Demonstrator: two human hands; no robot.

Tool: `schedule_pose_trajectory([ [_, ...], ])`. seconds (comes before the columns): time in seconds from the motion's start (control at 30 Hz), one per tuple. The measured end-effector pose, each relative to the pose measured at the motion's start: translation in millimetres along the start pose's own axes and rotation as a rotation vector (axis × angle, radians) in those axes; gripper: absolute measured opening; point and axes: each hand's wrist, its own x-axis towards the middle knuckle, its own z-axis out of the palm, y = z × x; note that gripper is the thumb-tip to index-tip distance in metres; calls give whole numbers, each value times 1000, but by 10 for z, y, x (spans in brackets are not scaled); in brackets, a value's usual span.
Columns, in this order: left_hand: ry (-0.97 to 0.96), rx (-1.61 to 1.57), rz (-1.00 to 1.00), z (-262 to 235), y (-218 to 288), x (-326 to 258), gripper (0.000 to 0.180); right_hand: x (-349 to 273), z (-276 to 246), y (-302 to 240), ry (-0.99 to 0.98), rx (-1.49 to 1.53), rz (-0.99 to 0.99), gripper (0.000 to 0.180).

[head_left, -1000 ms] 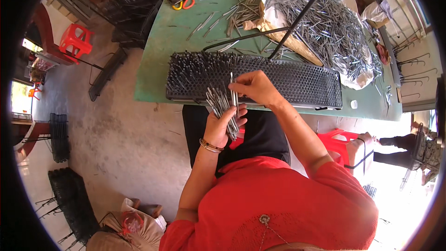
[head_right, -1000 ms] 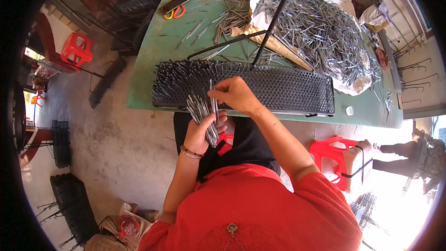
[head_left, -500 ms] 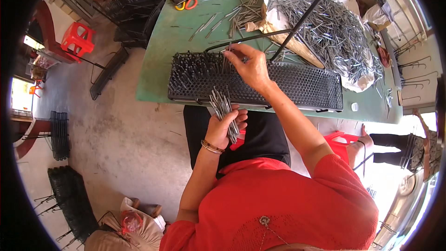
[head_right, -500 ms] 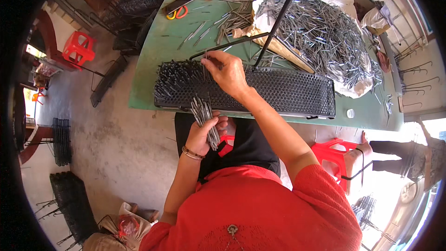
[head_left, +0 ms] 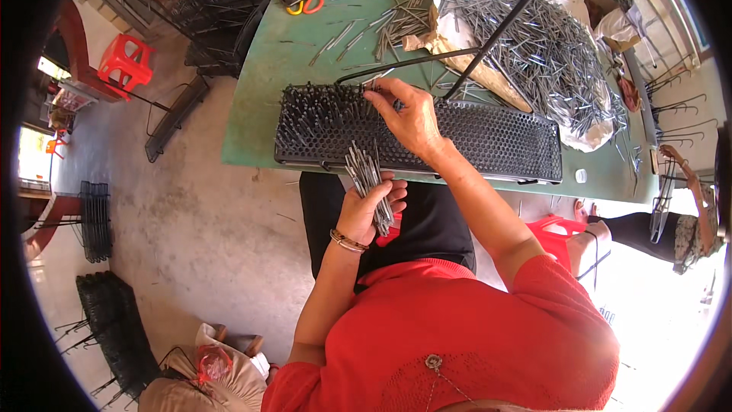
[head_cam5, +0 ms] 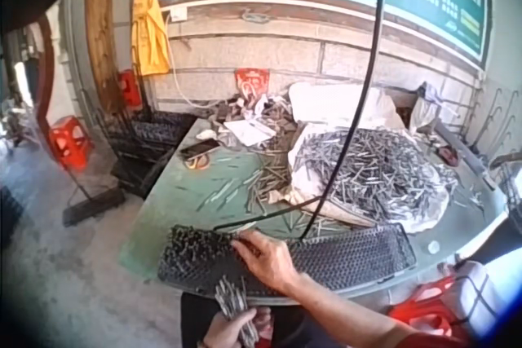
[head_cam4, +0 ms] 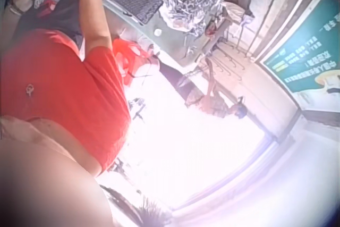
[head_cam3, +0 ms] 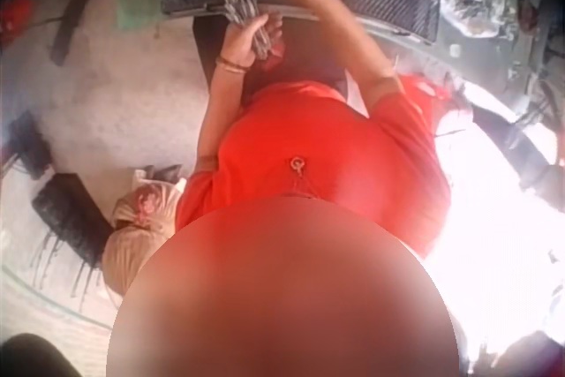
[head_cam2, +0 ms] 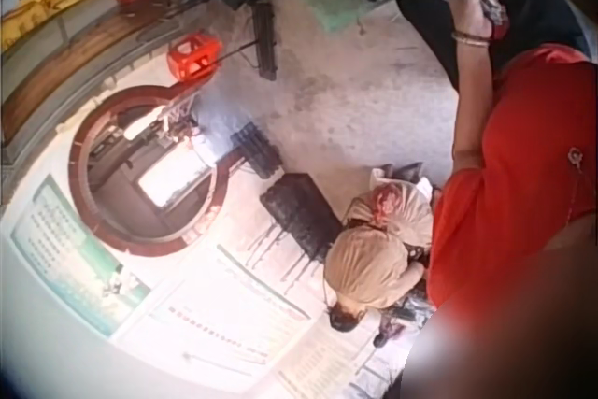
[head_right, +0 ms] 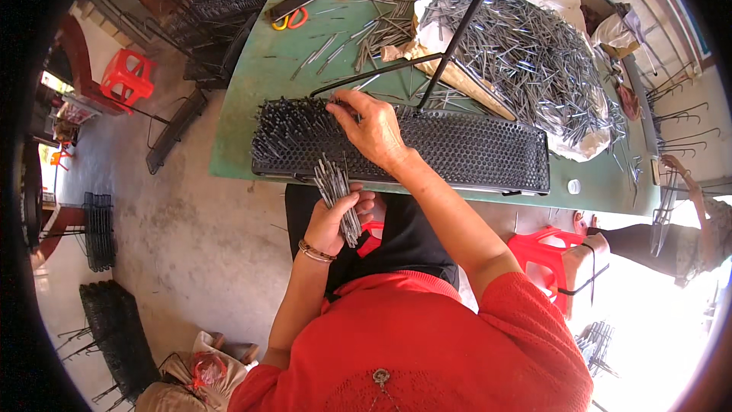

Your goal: Inserting thin metal rods into a perforated metal grid template.

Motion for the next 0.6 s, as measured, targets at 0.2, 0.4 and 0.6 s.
schedule_pose_trajectory([
  [0.2, 4, 3, -7, 7, 7, -2, 24, -30, 7, 7, -35, 24, -23, 20],
  [0.4, 10, 12, -15, 31, 26, -14, 25, -35, 22, 77, -39, -18, -157, 20],
  [0.6, 2, 25, -8, 16, 19, -9, 25, -64, 28, 62, -67, -9, -86, 22],
])
